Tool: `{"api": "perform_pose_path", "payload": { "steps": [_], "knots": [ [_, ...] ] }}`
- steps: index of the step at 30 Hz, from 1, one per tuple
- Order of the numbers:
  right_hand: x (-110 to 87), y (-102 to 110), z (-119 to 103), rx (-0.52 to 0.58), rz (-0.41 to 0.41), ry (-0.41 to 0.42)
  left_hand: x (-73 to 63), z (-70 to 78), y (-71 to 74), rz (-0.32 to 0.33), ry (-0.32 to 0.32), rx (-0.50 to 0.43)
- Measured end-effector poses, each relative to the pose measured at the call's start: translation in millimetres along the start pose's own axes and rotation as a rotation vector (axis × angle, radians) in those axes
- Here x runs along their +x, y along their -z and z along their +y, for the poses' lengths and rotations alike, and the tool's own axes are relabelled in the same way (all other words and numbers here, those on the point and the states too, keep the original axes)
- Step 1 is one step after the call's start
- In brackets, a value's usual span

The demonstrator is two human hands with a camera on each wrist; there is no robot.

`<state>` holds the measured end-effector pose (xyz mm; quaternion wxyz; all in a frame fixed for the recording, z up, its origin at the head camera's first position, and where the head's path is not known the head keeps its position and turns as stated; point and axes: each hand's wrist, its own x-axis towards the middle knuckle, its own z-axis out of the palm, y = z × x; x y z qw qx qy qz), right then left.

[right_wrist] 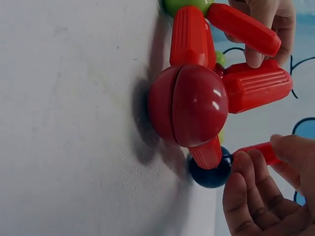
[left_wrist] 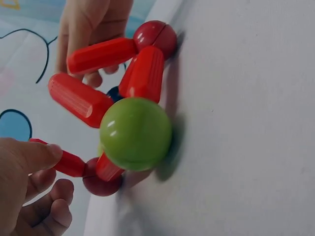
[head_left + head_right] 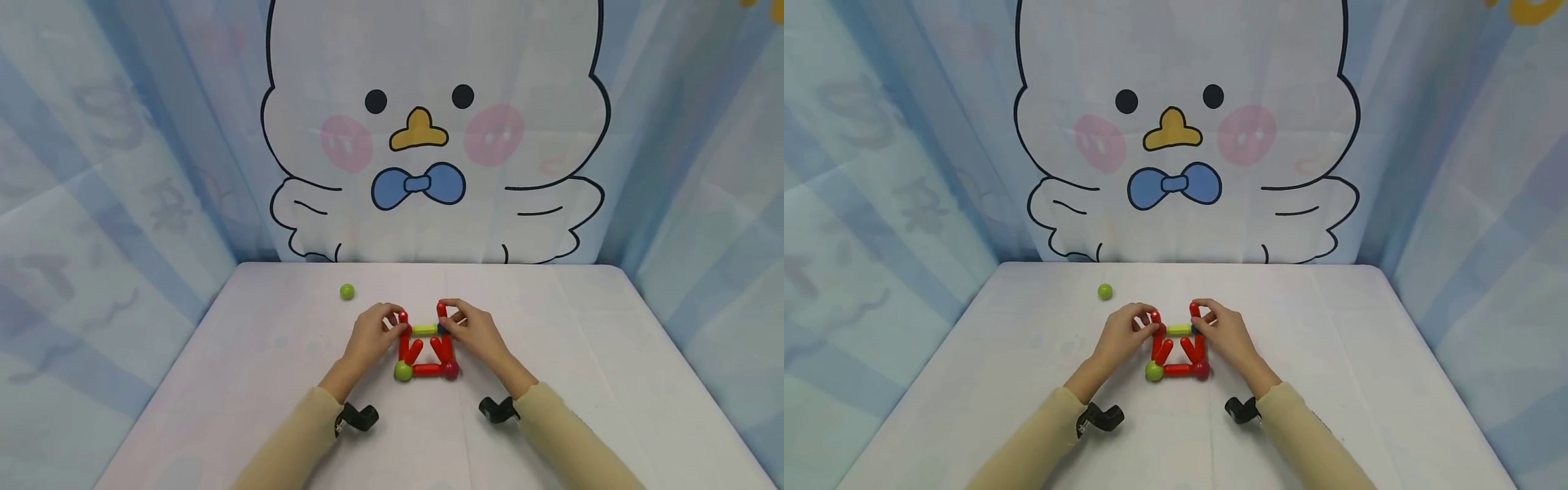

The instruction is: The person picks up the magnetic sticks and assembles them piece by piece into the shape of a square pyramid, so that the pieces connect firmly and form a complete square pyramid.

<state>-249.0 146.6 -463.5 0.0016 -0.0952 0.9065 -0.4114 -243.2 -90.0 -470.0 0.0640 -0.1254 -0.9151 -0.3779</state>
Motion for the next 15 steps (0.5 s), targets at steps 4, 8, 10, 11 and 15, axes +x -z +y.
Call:
{"api": "perform_pose_path", "payload": {
  "steps": [4, 8, 10, 11, 15],
  "knots": [
    [-0.2, -4.1, -1.1, 0.000, 0.006, 0.010, -0.8, 1.7, -5.5, 0.000, -0.052, 0.047],
    [-5.7, -5.2, -2.3, -0.018, -0.019, 0.053, -2.7, 3.0, -8.7, -0.014, -0.114, 0.129],
    [-8.5, -5.9, -2.3, -0.028, -0.038, 0.074, -3.7, 3.0, -9.8, -0.025, -0.149, 0.170],
    [-9.5, -6.6, -1.8, -0.032, -0.047, 0.083, -4.2, 2.7, -10.2, -0.028, -0.166, 0.186],
    [-10.9, -10.4, -1.3, -0.024, -0.063, 0.098, -4.9, 1.1, -6.4, -0.050, -0.181, 0.211]
  ]
}}
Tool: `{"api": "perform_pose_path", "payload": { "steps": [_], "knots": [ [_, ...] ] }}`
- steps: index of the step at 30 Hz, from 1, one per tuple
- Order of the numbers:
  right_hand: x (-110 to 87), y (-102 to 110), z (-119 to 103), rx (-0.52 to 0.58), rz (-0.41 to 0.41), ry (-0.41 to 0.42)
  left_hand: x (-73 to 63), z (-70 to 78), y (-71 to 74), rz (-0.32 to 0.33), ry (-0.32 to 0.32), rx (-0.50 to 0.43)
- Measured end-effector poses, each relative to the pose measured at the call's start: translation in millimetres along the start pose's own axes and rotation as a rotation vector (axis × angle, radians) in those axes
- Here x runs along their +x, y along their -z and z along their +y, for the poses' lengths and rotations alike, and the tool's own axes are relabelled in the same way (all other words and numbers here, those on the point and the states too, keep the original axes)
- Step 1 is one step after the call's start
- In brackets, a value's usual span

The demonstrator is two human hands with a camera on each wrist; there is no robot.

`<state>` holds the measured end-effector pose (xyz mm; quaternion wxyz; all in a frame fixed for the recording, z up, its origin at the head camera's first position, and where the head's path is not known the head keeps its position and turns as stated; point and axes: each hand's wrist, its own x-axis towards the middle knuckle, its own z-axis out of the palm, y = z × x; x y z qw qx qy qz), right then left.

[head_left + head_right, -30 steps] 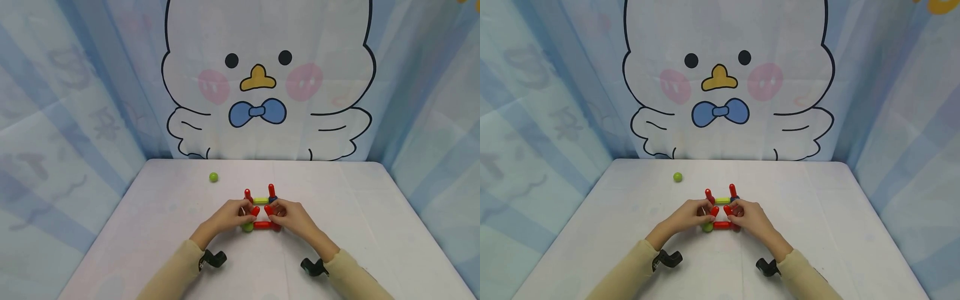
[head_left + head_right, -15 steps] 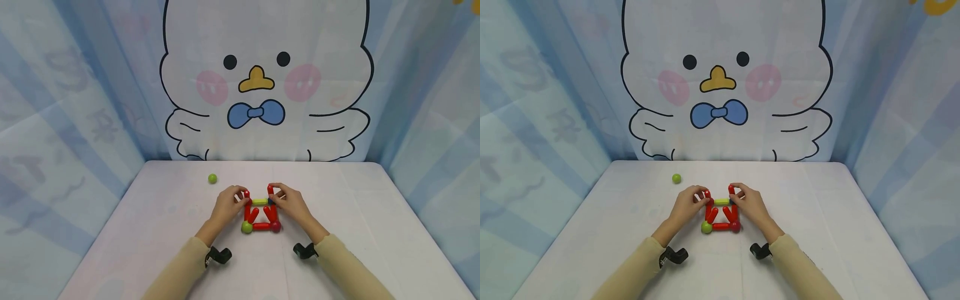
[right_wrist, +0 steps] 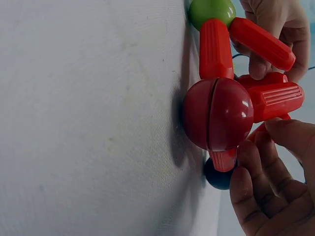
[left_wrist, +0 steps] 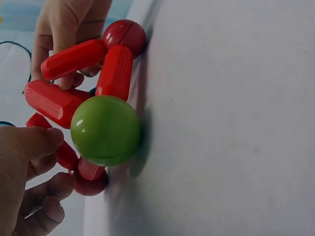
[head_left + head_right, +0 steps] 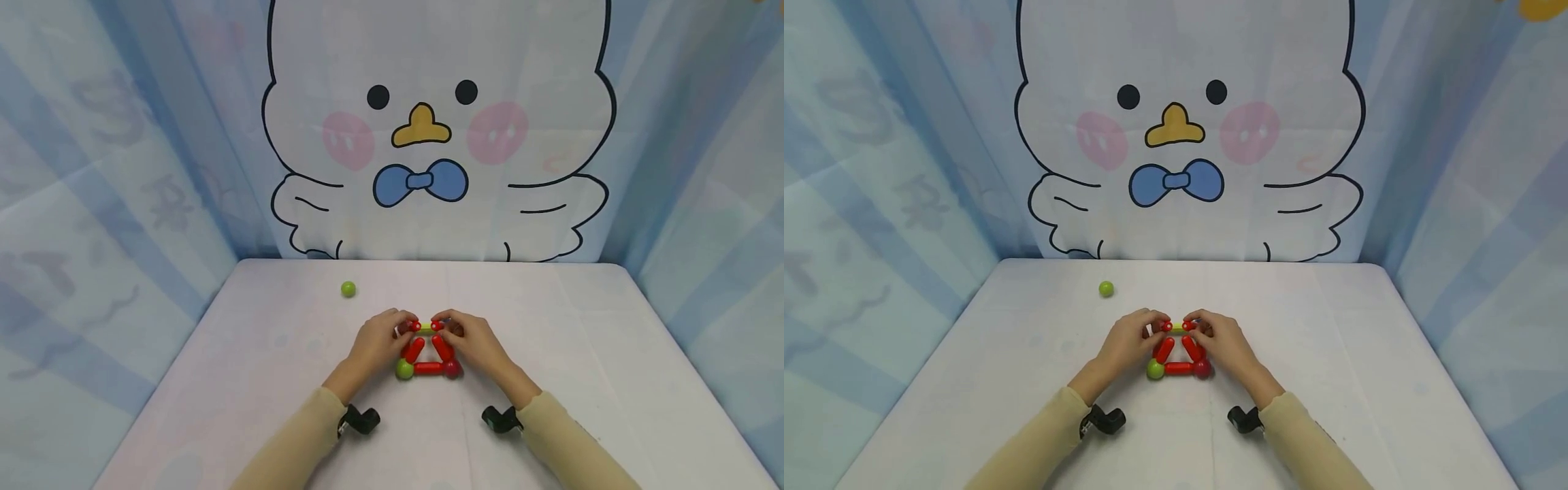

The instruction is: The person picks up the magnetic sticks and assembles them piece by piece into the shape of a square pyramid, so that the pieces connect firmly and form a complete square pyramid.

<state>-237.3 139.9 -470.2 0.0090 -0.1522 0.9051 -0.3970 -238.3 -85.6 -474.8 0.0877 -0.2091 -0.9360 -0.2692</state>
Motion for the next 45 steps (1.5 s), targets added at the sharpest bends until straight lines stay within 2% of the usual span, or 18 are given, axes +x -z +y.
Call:
{"api": "perform_pose_path", "payload": {
  "steps": [2, 5, 8, 10, 13, 17, 20, 24, 29, 31, 34, 36, 39, 42, 45],
  "knots": [
    [-0.9, -0.8, 0.5, 0.007, -0.004, -0.007, 1.2, -1.9, 6.5, -0.015, 0.023, -0.007],
    [-3.1, -0.7, 0.8, 0.009, -0.008, -0.033, 7.2, -11.5, 20.3, -0.008, 0.097, -0.021],
    [-5.7, 0.6, 2.3, 0.003, -0.001, -0.054, 17.9, -32.4, 30.8, 0.045, 0.172, 0.007],
    [-7.3, 1.6, 3.6, 0.001, 0.006, -0.065, 25.0, -48.0, 36.7, 0.052, 0.212, 0.044],
    [-8.8, 2.5, 5.4, 0.001, 0.009, -0.071, 33.3, -68.2, 45.0, 0.004, 0.250, 0.088],
    [-8.5, 2.4, 5.6, 0.006, -0.009, -0.065, 39.8, -85.4, 51.8, -0.080, 0.295, 0.090],
    [-7.9, 2.3, 4.5, 0.008, -0.019, -0.069, 41.3, -91.0, 51.1, -0.102, 0.324, 0.070],
    [-7.7, 3.3, 3.6, 0.000, -0.021, -0.086, 39.9, -92.4, 44.4, -0.096, 0.330, 0.078],
    [-8.0, 4.2, 3.2, -0.013, -0.020, -0.094, 37.2, -92.6, 34.7, -0.068, 0.372, 0.124],
    [-8.0, 4.4, 2.9, -0.008, -0.015, -0.095, 36.2, -91.2, 31.6, -0.073, 0.385, 0.179],
    [-8.9, 4.4, 3.4, 0.004, -0.016, -0.103, 33.2, -79.7, 28.5, -0.094, 0.337, 0.254],
    [-10.0, 3.9, 4.7, 0.011, -0.019, -0.108, 29.8, -63.7, 27.4, -0.095, 0.269, 0.220],
    [-10.9, 3.0, 7.0, 0.018, -0.017, -0.116, 23.9, -33.3, 28.8, -0.107, 0.147, 0.022],
    [-9.7, 2.7, 7.8, 0.024, -0.002, -0.105, 18.5, -7.8, 32.2, -0.156, 0.025, -0.169],
    [-7.4, 2.6, 7.0, 0.018, 0.002, -0.074, 14.3, 6.9, 32.6, -0.214, -0.062, -0.212]
  ]
}}
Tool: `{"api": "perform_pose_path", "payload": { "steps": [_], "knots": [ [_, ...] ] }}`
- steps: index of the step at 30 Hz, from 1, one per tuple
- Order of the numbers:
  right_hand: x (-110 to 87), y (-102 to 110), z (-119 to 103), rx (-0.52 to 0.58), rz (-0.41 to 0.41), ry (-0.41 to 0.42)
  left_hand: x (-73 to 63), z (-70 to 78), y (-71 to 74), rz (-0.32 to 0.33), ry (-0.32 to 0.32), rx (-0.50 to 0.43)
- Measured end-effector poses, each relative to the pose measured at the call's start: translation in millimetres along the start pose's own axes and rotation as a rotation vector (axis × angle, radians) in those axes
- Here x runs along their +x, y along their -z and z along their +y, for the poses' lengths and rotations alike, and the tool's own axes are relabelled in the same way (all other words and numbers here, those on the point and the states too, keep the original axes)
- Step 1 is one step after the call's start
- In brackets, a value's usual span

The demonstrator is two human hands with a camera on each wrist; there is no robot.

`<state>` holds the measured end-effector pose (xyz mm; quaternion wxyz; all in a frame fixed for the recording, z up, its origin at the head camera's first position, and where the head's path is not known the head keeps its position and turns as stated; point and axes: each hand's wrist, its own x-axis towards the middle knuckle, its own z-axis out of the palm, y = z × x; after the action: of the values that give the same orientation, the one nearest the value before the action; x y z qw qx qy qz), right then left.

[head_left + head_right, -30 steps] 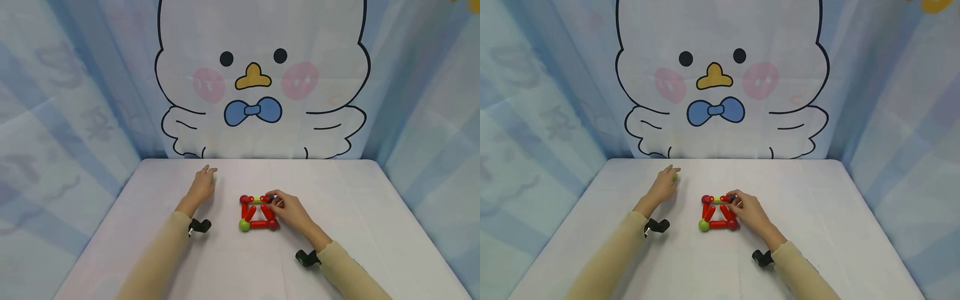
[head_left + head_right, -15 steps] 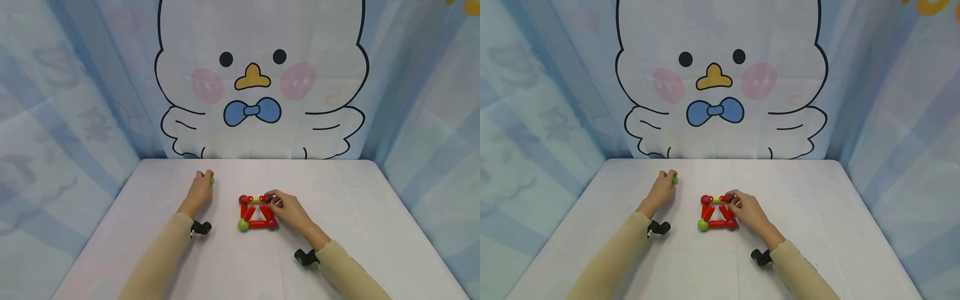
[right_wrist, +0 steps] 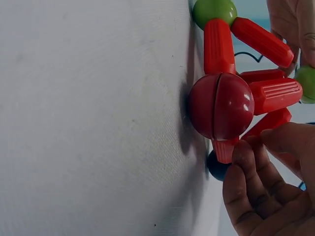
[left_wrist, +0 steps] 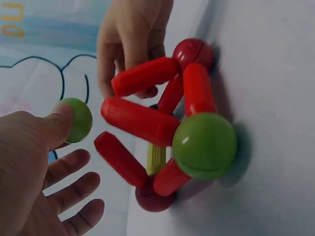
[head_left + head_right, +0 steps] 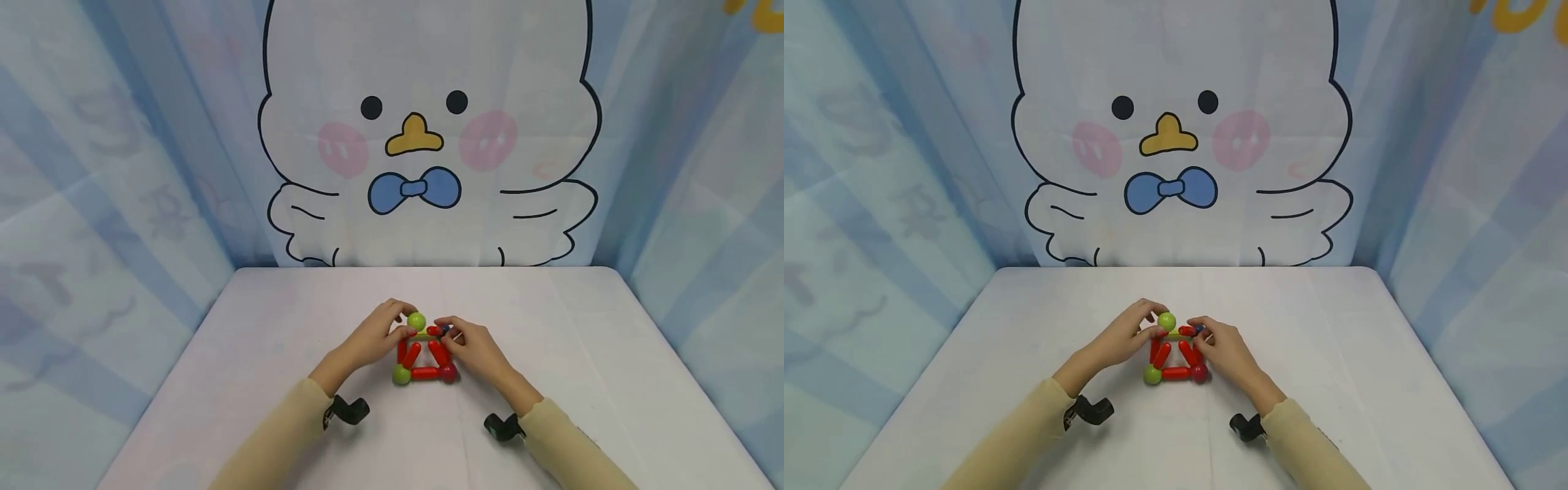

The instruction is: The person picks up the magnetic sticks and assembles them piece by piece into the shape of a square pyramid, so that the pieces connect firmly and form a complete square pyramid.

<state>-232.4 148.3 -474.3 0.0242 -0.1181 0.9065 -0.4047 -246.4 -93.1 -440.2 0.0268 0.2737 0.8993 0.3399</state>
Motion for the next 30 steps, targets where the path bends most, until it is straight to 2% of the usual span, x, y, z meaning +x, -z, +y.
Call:
{"api": "perform_pose_path", "payload": {
  "steps": [2, 7, 15, 22, 25, 28, 30],
  "knots": [
    [1.6, -0.3, -0.9, -0.008, 0.002, 0.020, -1.0, 3.9, -3.2, -0.026, -0.028, 0.025],
    [3.1, -1.1, -4.1, -0.024, 0.018, 0.066, -3.4, 5.6, -9.0, -0.066, -0.015, 0.071],
    [-2.5, 0.9, -3.9, -0.029, 0.006, 0.076, -13.0, 4.3, -12.6, -0.113, -0.026, -0.011],
    [-6.7, 9.0, -3.4, 0.041, -0.096, 0.134, -15.2, 2.2, -15.8, -0.072, -0.023, -0.073],
    [-5.5, 9.5, -3.8, 0.061, -0.124, 0.186, -16.2, 2.3, -13.9, -0.029, -0.005, -0.077],
    [-5.7, 7.7, -4.9, 0.053, -0.124, 0.265, -19.5, 3.9, -10.9, 0.020, 0.067, -0.091],
    [-6.9, 6.9, -6.5, 0.038, -0.121, 0.311, -22.1, 4.7, -9.4, 0.027, 0.130, -0.104]
  ]
}}
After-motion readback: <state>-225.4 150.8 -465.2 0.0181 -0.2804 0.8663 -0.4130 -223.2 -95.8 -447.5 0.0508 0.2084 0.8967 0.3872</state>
